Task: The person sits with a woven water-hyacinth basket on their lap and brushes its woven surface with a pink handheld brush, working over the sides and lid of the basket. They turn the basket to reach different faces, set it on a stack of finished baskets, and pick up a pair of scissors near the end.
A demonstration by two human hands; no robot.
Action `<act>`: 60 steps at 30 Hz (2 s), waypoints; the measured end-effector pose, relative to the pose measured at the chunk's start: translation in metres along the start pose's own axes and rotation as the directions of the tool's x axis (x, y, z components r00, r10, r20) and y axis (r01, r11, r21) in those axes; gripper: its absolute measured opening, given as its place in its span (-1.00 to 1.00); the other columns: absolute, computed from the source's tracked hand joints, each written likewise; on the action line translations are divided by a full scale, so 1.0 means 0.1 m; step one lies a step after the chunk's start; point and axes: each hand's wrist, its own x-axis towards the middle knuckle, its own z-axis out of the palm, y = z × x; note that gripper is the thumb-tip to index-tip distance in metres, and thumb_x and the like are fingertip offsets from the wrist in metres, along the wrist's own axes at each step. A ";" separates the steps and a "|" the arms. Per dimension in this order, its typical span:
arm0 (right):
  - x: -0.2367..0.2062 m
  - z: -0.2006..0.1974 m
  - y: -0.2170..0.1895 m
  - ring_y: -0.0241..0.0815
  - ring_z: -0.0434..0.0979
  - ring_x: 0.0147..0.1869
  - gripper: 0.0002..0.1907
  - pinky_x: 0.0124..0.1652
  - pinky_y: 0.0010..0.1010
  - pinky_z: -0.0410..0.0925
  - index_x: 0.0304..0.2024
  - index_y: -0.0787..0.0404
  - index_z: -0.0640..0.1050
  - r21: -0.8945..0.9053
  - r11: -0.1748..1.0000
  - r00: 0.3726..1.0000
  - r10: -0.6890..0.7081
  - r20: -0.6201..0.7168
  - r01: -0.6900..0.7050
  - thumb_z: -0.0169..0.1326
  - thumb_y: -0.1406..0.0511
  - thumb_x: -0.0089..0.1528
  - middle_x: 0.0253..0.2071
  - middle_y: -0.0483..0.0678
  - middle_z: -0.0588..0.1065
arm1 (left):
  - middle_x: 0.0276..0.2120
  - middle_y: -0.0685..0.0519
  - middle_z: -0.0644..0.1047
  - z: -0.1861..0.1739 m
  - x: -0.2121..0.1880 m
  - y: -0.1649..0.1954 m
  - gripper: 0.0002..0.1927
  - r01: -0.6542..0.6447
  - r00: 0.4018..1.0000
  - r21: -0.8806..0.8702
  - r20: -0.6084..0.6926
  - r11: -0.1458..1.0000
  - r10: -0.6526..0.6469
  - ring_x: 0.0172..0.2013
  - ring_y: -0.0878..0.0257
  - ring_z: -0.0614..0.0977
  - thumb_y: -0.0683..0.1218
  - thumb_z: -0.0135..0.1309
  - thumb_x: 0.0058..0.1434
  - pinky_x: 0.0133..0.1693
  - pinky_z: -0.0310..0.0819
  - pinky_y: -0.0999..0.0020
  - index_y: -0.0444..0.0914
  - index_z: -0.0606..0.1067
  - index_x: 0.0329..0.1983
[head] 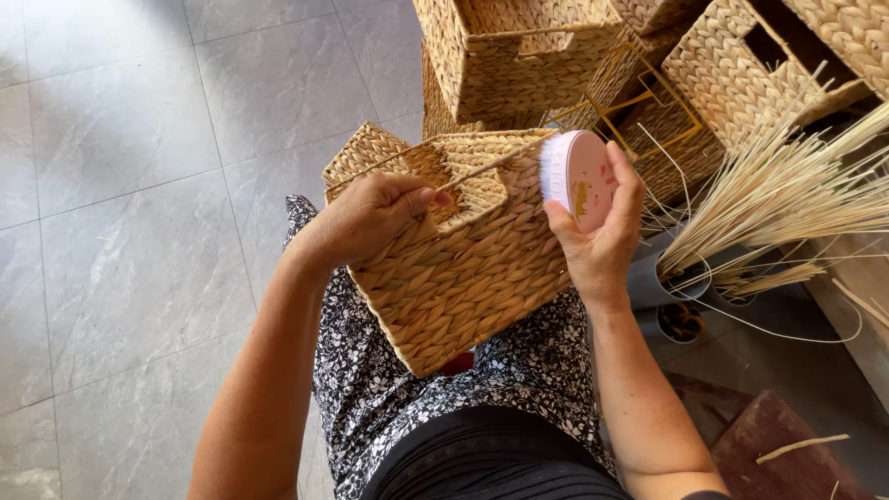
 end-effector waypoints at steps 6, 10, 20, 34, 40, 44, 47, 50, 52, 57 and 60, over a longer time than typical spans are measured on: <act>-0.24 0.32 -0.47 -0.16 0.38 0.21 -0.06 0.08 -0.18 0.48 0.45 0.13 0.15 -0.057 0.987 0.986 -0.147 0.073 0.151 0.37 0.07 0.19 0.12 -0.04 0.28 | -0.26 -0.03 0.72 -0.04 -0.04 -0.08 -0.21 0.070 0.997 -0.226 -0.003 0.972 -0.073 -0.14 0.15 0.77 0.46 -0.40 0.25 -0.06 0.61 0.19 -0.12 0.57 0.13; -0.43 0.48 -0.96 -0.08 0.33 0.11 -0.06 0.00 -0.19 0.39 0.40 0.13 0.15 -0.018 0.961 0.929 -0.262 0.263 0.276 0.35 0.01 0.15 0.05 0.04 0.24 | -0.11 -0.03 0.68 -0.07 -0.08 -0.04 -0.13 -0.024 0.999 -0.310 -0.035 0.950 0.014 -0.04 0.13 0.72 0.51 -0.42 0.26 0.01 0.60 0.18 -0.15 0.56 0.18; -0.37 0.50 -1.10 -0.08 0.42 -0.03 -0.06 -0.10 -0.13 0.34 0.33 0.15 0.24 0.038 0.910 0.845 -0.398 0.357 0.413 0.39 -0.04 0.08 0.01 0.05 0.35 | -0.24 -0.08 0.69 -0.07 -0.12 -0.01 -0.21 0.109 0.994 -0.148 -0.011 0.983 -0.112 -0.19 0.16 0.74 0.47 -0.30 0.22 -0.12 0.65 0.18 -0.16 0.59 0.10; -0.51 0.05 -0.30 -0.06 0.37 0.23 -0.08 0.17 -0.18 0.41 0.46 0.16 0.11 -0.116 0.977 0.982 -0.169 0.090 0.179 0.29 0.03 0.24 0.12 0.05 0.26 | -0.27 0.02 0.68 0.05 -0.13 0.15 -0.61 0.118 0.992 0.086 -0.061 0.989 -0.113 -0.29 0.20 0.71 0.18 -0.06 0.32 -0.19 0.58 0.24 -0.04 0.60 0.05; -0.78 0.29 -1.02 -0.02 0.37 0.05 -0.16 -0.01 -0.11 0.29 0.28 0.17 0.22 -0.008 0.944 0.886 -0.307 0.347 0.330 0.36 0.01 0.16 0.01 0.07 0.31 | -0.18 0.02 0.69 0.00 -0.14 -0.01 -0.60 0.052 0.993 0.045 -0.105 0.998 -0.047 -0.19 0.22 0.72 0.15 0.00 0.31 -0.14 0.58 0.27 -0.12 0.58 0.08; -0.92 0.40 -1.26 -0.02 0.40 0.06 -0.15 0.01 -0.12 0.25 0.26 0.13 0.27 0.169 0.919 0.795 -0.394 0.462 0.357 0.36 -0.03 0.09 0.01 0.01 0.34 | -0.16 0.00 0.68 -0.01 -0.12 -0.03 -0.61 0.012 0.992 0.080 -0.127 0.997 -0.002 -0.17 0.22 0.70 0.12 0.00 0.33 -0.12 0.56 0.29 -0.15 0.58 0.07; -0.88 0.32 -0.98 -0.06 0.39 0.07 -0.15 0.06 -0.11 0.24 0.25 0.12 0.25 0.082 0.913 0.821 -0.396 0.411 0.399 0.35 -0.08 0.13 0.04 -0.01 0.35 | -0.19 -0.02 0.67 -0.01 -0.15 0.00 -0.63 0.004 0.992 0.110 -0.124 0.994 0.009 -0.18 0.22 0.70 0.12 -0.01 0.35 -0.13 0.55 0.28 -0.17 0.59 0.05; -0.72 0.10 -0.49 -0.10 0.46 0.07 -0.16 -0.02 -0.20 0.40 0.30 0.22 0.24 0.022 0.953 0.893 -0.291 0.344 0.303 0.36 -0.01 0.22 0.03 0.07 0.36 | -0.26 -0.01 0.67 0.01 -0.19 0.04 -0.63 0.048 0.995 0.085 -0.095 0.995 -0.040 -0.25 0.19 0.69 0.12 -0.05 0.36 -0.17 0.55 0.26 -0.12 0.60 0.04; -0.52 -0.11 -0.16 -0.13 0.56 0.22 -0.24 0.03 -0.35 0.52 0.33 0.19 0.19 0.073 0.985 0.952 -0.169 0.255 0.155 0.32 0.05 0.31 0.15 0.07 0.39 | -0.29 -0.01 0.67 0.02 -0.20 0.07 -0.64 0.052 0.995 0.080 -0.090 0.995 -0.044 -0.29 0.18 0.69 0.12 -0.06 0.36 -0.19 0.54 0.25 -0.10 0.61 0.04; -0.52 -0.43 0.07 -0.03 0.33 0.37 -0.19 0.37 -0.18 0.36 0.45 0.26 0.11 0.005 0.999 0.997 0.036 0.067 -0.037 0.30 0.15 0.39 0.28 0.15 0.26 | -0.34 -0.03 0.65 0.05 -0.16 0.11 -0.66 0.037 0.994 0.142 -0.107 0.989 -0.021 -0.33 0.15 0.68 0.11 -0.06 0.37 -0.22 0.53 0.22 -0.12 0.60 0.02; -0.70 -0.20 -0.12 -0.07 0.34 0.26 -0.13 0.20 -0.20 0.36 0.43 0.25 0.12 -0.070 0.995 0.995 -0.071 0.066 0.075 0.33 0.14 0.28 0.17 0.10 0.25 | -0.31 -0.03 0.66 0.04 -0.15 0.09 -0.67 -0.025 0.990 0.163 -0.131 0.986 0.047 -0.30 0.17 0.68 0.09 -0.03 0.39 -0.20 0.53 0.22 -0.14 0.59 0.04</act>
